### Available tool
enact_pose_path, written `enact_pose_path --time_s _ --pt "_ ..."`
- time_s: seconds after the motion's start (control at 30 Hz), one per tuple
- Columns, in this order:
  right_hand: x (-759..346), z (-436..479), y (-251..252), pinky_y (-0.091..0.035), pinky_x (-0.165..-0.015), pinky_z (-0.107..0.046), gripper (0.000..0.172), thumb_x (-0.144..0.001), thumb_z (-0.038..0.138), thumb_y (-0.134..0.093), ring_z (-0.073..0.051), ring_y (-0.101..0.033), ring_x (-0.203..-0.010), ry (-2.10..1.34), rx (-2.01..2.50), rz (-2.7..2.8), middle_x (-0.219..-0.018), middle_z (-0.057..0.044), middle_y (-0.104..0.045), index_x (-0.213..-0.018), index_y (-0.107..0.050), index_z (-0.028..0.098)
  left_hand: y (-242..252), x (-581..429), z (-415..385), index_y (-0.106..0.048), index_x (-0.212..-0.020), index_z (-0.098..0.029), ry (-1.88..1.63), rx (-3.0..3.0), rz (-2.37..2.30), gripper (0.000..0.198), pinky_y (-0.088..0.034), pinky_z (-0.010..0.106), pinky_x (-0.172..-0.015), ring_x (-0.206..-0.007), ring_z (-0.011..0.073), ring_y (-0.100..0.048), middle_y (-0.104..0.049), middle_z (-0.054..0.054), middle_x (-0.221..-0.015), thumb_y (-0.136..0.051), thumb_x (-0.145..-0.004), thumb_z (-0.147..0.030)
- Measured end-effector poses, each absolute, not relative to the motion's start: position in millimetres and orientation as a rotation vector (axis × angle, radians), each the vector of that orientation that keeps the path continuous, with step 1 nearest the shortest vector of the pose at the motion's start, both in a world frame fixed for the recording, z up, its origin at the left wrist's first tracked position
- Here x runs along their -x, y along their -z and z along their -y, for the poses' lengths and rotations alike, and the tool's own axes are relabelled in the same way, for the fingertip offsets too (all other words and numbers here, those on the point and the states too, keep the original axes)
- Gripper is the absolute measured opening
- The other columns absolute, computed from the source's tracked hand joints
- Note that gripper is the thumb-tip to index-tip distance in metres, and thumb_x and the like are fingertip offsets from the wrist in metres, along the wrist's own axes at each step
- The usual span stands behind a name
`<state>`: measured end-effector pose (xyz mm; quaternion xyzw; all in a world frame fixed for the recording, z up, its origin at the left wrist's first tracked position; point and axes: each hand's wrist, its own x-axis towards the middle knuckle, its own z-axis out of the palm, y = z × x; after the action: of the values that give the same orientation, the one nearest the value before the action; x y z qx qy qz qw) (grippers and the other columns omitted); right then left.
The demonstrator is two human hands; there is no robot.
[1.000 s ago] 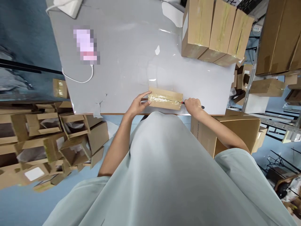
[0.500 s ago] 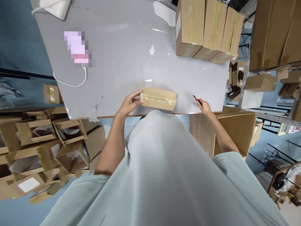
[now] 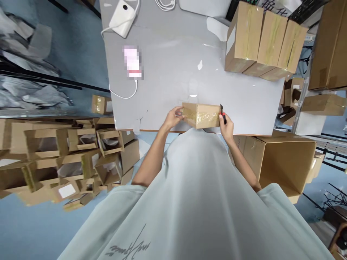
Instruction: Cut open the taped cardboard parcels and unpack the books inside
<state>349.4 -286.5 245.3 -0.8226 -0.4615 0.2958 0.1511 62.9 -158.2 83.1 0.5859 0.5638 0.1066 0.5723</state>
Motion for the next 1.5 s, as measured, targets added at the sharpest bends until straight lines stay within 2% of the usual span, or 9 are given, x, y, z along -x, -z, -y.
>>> enact_pose_path --time_s 0.1,0.27,0.4,0.53,0.77,0.97,1.07,1.23,1.5 --pt "-357 278 -264 -0.059 -0.108 -0.041 0.061 -0.121 0.045 -0.027 -0.032 -0.071 -0.131 -0.72 2.422 1.491 -0.14 -0.021 -0.075 -0.161 -0.064 0.017 -76 -99 166 -0.067 -0.149 -0.018 -0.218 -1.415 -1.215 0.074 -0.063 0.054 -0.113 -0.124 0.0319 -0.077 -0.077 0.018 -0.139 -0.081 -0.079 -0.04" --pt "-358 259 -262 -0.061 -0.101 -0.041 0.063 -0.121 0.043 -0.029 -0.033 -0.073 -0.125 -0.633 2.637 1.571 -0.142 -0.021 -0.071 -0.176 -0.05 0.022 -95 -124 177 -0.062 -0.159 -0.018 -0.298 -1.61 -1.051 0.077 -0.046 0.058 -0.133 -0.154 0.039 -0.06 -0.065 0.018 -0.162 -0.079 -0.086 -0.04" --pt "-353 252 -260 -0.061 -0.104 -0.043 0.064 -0.122 0.041 -0.027 -0.034 -0.072 -0.13 -0.606 2.697 1.598 -0.146 -0.022 -0.069 -0.181 -0.043 0.022 -136 -117 170 -0.05 -0.171 -0.026 -0.451 -1.741 -1.054 0.084 -0.051 0.055 -0.13 -0.152 0.0355 -0.061 -0.056 0.012 -0.172 -0.075 -0.091 -0.036" --pt "-351 252 -264 -0.061 -0.105 -0.043 0.064 -0.122 0.041 -0.027 -0.034 -0.072 -0.132 -0.613 2.733 1.612 -0.147 -0.022 -0.068 -0.183 -0.039 0.023 -166 -118 154 -0.057 -0.167 -0.027 -0.446 -1.855 -1.014 0.076 -0.044 0.06 -0.136 -0.158 0.0384 -0.054 -0.061 0.009 -0.169 -0.074 -0.093 -0.034" --pt "-352 249 -266 -0.062 -0.107 -0.042 0.063 -0.123 0.04 -0.027 -0.032 -0.073 -0.132 -0.592 2.748 1.619 -0.145 -0.021 -0.07 -0.181 -0.042 0.019 -165 -123 146 -0.062 -0.162 -0.028 -0.427 -1.897 -0.972 0.074 -0.043 0.064 -0.135 -0.155 0.0433 -0.057 -0.066 0.011 -0.162 -0.076 -0.091 -0.04" --pt "-346 250 -283 -0.064 -0.1 -0.044 0.062 -0.122 0.043 -0.034 -0.035 -0.077 -0.122 -0.576 2.855 1.538 -0.15 -0.024 -0.064 -0.179 -0.045 0.02 -167 -126 153 -0.061 -0.159 -0.025 -0.449 -1.961 -1.028 0.07 -0.052 0.059 -0.127 -0.147 0.0412 -0.065 -0.069 0.014 -0.16 -0.073 -0.092 -0.039" --pt "-330 260 -289 -0.063 -0.103 -0.045 0.057 -0.122 0.044 -0.037 -0.034 -0.077 -0.123 -0.597 2.669 1.45 -0.144 -0.022 -0.072 -0.171 -0.054 0.02 -167 -127 156 -0.061 -0.158 -0.023 -0.458 -1.986 -1.047 0.068 -0.054 0.057 -0.124 -0.144 0.0404 -0.067 -0.07 0.015 -0.158 -0.07 -0.093 -0.037" --pt "-289 263 -293 -0.062 -0.099 -0.042 0.044 -0.119 0.039 -0.044 -0.033 -0.081 -0.112 -0.934 2.427 1.499 -0.128 -0.014 -0.085 -0.154 -0.065 0.021 -165 -127 154 -0.059 -0.159 -0.023 -0.472 -1.985 -1.027 0.068 -0.054 0.054 -0.124 -0.143 0.0395 -0.068 -0.069 0.016 -0.159 -0.07 -0.093 -0.036" --pt "-255 241 -314 -0.059 -0.098 -0.039 0.048 -0.12 0.027 -0.039 -0.033 -0.082 -0.11 -0.996 2.61 1.591 -0.129 -0.014 -0.085 -0.164 -0.057 0.019 -168 -127 156 -0.059 -0.158 -0.025 -0.533 -1.904 -0.992 0.067 -0.057 0.049 -0.122 -0.144 0.0363 -0.069 -0.069 0.014 -0.159 -0.073 -0.094 -0.037"
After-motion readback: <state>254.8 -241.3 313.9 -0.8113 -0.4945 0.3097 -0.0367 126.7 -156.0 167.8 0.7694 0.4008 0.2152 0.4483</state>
